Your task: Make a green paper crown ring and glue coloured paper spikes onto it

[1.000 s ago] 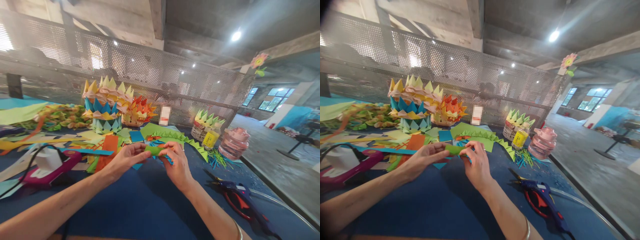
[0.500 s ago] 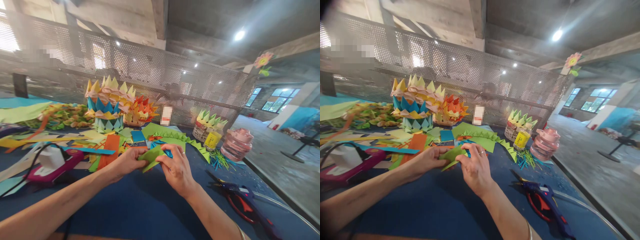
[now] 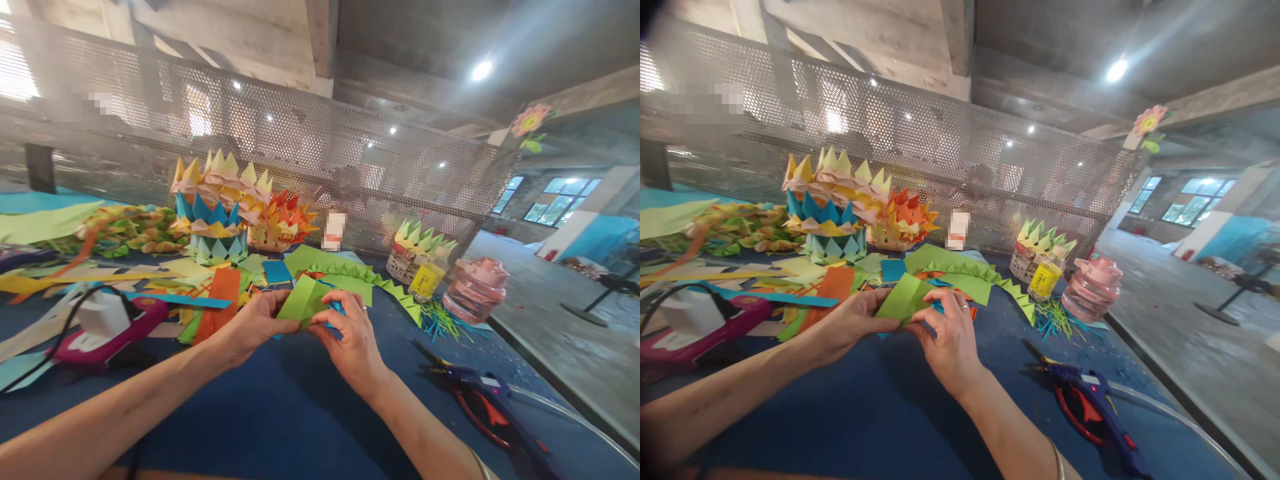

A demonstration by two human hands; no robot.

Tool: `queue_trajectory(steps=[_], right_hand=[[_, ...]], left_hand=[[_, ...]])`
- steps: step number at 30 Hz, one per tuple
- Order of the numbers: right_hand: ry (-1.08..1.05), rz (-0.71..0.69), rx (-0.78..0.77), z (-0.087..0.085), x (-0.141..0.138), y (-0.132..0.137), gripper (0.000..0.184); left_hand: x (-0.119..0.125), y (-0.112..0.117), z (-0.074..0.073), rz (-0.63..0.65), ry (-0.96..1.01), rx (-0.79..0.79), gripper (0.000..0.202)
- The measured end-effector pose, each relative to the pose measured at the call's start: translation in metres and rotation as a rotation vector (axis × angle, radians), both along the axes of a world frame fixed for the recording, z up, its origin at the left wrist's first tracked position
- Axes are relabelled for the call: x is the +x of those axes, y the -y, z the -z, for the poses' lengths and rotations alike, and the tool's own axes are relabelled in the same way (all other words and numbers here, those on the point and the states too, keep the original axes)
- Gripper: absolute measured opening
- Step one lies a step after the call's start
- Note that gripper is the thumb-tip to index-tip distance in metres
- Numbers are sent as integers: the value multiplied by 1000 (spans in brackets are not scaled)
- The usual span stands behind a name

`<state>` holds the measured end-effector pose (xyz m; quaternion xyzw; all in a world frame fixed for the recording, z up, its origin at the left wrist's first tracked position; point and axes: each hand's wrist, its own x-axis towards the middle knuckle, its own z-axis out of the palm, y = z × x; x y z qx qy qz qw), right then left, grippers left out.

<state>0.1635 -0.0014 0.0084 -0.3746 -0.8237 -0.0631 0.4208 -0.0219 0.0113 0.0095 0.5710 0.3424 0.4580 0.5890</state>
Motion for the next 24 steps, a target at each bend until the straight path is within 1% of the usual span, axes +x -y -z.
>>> queue_trajectory(steps=[3,6,10,16,24], right_hand=[[-46,39,-68,2,-1,0,6],[-76,69,-105,2,-3,0,10],[-94,105,-124,2,-5,1,12],[-94,126,-128,3,-6,1,12],[-97,125,-147,4,-8,2,16]], left_hand=[[3,1,-1,6,-24,16,38],[6,3,-2,31,-56,55,39],[7,6,-2,72,-72,89,40],[5,9,0,106,-62,89,37],[7,4,5,69,-78,113,38]])
